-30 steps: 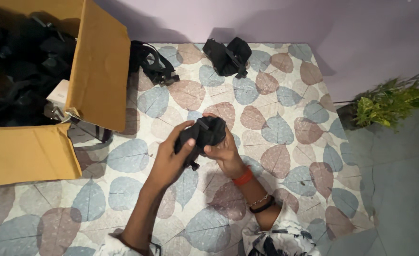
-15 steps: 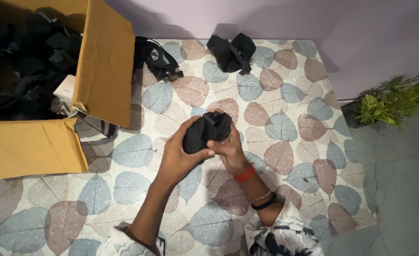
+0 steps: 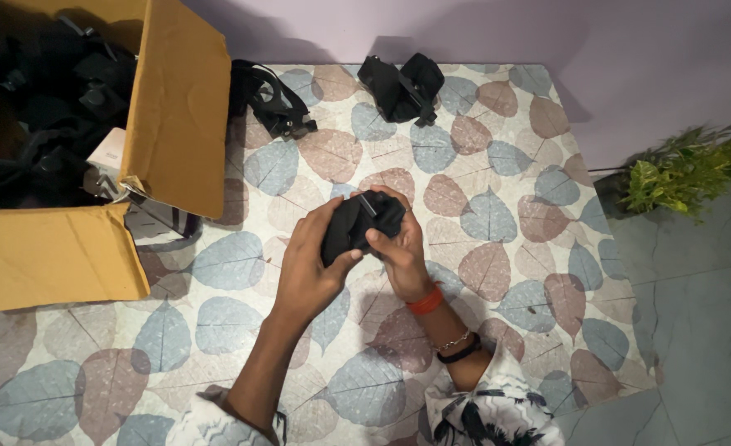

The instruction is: The person assembles black camera mounts by hand, attaching straps and tightening screws. They handle multiple mounts one at a time, placing some on the table and others into a cardboard box.

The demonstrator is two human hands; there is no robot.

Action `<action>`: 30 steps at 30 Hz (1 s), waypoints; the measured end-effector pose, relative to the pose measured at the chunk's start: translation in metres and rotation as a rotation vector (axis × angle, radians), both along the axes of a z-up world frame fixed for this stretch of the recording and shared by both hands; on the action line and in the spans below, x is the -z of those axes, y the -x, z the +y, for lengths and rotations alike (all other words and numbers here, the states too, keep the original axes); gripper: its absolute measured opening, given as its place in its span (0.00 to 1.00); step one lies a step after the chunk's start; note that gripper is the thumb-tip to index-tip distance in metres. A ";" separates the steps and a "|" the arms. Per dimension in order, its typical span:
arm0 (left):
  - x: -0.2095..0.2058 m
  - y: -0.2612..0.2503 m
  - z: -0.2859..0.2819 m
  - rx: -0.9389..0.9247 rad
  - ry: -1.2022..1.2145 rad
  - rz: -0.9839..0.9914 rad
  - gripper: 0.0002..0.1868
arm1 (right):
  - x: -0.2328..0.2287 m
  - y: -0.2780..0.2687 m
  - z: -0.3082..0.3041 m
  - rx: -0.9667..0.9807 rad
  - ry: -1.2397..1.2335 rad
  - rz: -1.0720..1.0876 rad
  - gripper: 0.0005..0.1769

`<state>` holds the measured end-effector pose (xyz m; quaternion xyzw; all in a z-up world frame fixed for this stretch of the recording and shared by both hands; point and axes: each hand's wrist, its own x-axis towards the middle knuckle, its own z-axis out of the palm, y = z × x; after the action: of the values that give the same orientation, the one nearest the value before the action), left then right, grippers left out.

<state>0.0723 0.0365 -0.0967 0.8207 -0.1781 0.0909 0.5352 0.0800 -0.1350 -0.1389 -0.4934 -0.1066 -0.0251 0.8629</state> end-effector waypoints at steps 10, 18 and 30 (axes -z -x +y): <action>-0.005 -0.001 0.000 0.008 -0.070 -0.033 0.45 | 0.016 0.000 -0.002 0.070 0.007 -0.023 0.34; -0.001 0.000 -0.001 -0.010 -0.083 -0.022 0.42 | 0.004 0.003 0.001 0.048 0.089 -0.039 0.30; 0.000 0.003 0.002 -0.051 -0.246 -0.184 0.42 | 0.034 -0.015 -0.018 0.289 0.215 -0.043 0.08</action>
<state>0.0697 0.0381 -0.0970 0.8726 -0.2153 0.1565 0.4095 0.0949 -0.1525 -0.1725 -0.5923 -0.0553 -0.1480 0.7901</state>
